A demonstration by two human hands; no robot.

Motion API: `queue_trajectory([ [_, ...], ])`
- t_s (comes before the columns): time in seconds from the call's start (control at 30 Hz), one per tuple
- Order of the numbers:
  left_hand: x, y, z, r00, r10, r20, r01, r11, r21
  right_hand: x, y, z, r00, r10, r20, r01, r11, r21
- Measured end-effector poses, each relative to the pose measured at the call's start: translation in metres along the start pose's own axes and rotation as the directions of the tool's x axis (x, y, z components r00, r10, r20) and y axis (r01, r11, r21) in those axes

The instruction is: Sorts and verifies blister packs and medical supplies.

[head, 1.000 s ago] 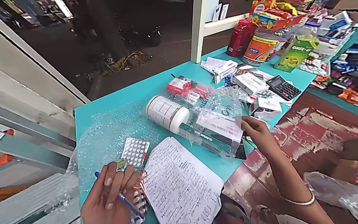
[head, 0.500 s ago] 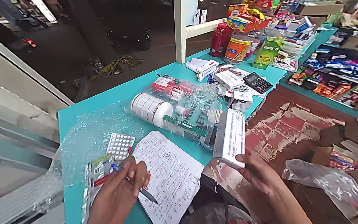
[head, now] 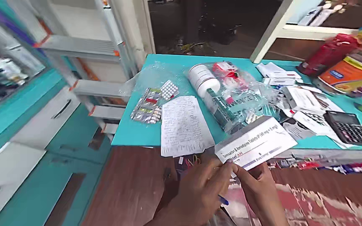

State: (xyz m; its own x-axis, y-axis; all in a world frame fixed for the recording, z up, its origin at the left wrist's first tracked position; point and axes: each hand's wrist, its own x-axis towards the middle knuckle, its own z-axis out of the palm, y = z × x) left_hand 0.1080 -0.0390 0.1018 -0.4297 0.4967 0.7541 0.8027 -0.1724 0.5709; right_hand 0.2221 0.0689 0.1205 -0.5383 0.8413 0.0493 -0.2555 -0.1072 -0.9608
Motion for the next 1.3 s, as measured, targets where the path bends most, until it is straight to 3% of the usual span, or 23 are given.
queue_trajectory([
  [0.13, -0.033, 0.028, 0.031, 0.998, -0.055, -0.010, 0.056, 0.991, 0.119, -0.022, 0.005, -0.024, 0.999, 0.005, 0.054, 0.000, 0.996, -0.094],
  [0.37, -0.066, 0.066, 0.031, 0.997, -0.074, 0.033, 0.049, 0.876, 0.481, -0.051, 0.016, -0.054, 0.969, 0.085, 0.232, -0.062, 0.993, -0.104],
  [0.43, -0.065, 0.070, 0.032, 0.979, -0.199, 0.042, 0.157, 0.871, 0.465, -0.050, 0.015, -0.060, 0.960, 0.097, 0.263, -0.059, 0.987, -0.150],
  [0.53, -0.067, 0.069, 0.030, 0.909, -0.410, 0.074, 0.386, 0.895, 0.224, -0.048, 0.011, -0.064, 0.952, 0.099, 0.289, -0.047, 0.982, -0.183],
  [0.77, -0.070, 0.065, 0.027, 0.976, -0.216, 0.030, 0.194, 0.923, 0.334, -0.042, 0.017, -0.053, 0.937, 0.119, 0.328, -0.073, 0.986, -0.149],
  [1.07, -0.041, 0.018, 0.023, 0.982, -0.187, -0.042, 0.190, 0.929, 0.317, -0.010, 0.038, -0.035, 0.931, -0.083, 0.355, 0.204, 0.926, -0.318],
  [1.13, -0.030, 0.008, 0.013, 0.959, -0.283, -0.023, 0.282, 0.943, 0.175, -0.003, 0.037, -0.025, 0.925, -0.107, 0.365, 0.240, 0.909, -0.340],
  [1.17, -0.024, 0.005, 0.006, 0.932, -0.362, 0.013, 0.361, 0.932, 0.023, 0.002, 0.035, -0.021, 0.920, -0.097, 0.379, 0.235, 0.912, -0.337],
  [1.23, -0.012, -0.001, -0.013, 0.857, -0.483, 0.181, 0.516, 0.813, -0.270, 0.015, 0.030, -0.017, 0.897, -0.039, 0.441, 0.188, 0.935, -0.301],
  [1.3, -0.005, -0.006, -0.031, 0.786, -0.477, 0.395, 0.618, 0.634, -0.465, 0.029, 0.032, -0.025, 0.838, 0.007, 0.545, 0.189, 0.934, -0.303],
])
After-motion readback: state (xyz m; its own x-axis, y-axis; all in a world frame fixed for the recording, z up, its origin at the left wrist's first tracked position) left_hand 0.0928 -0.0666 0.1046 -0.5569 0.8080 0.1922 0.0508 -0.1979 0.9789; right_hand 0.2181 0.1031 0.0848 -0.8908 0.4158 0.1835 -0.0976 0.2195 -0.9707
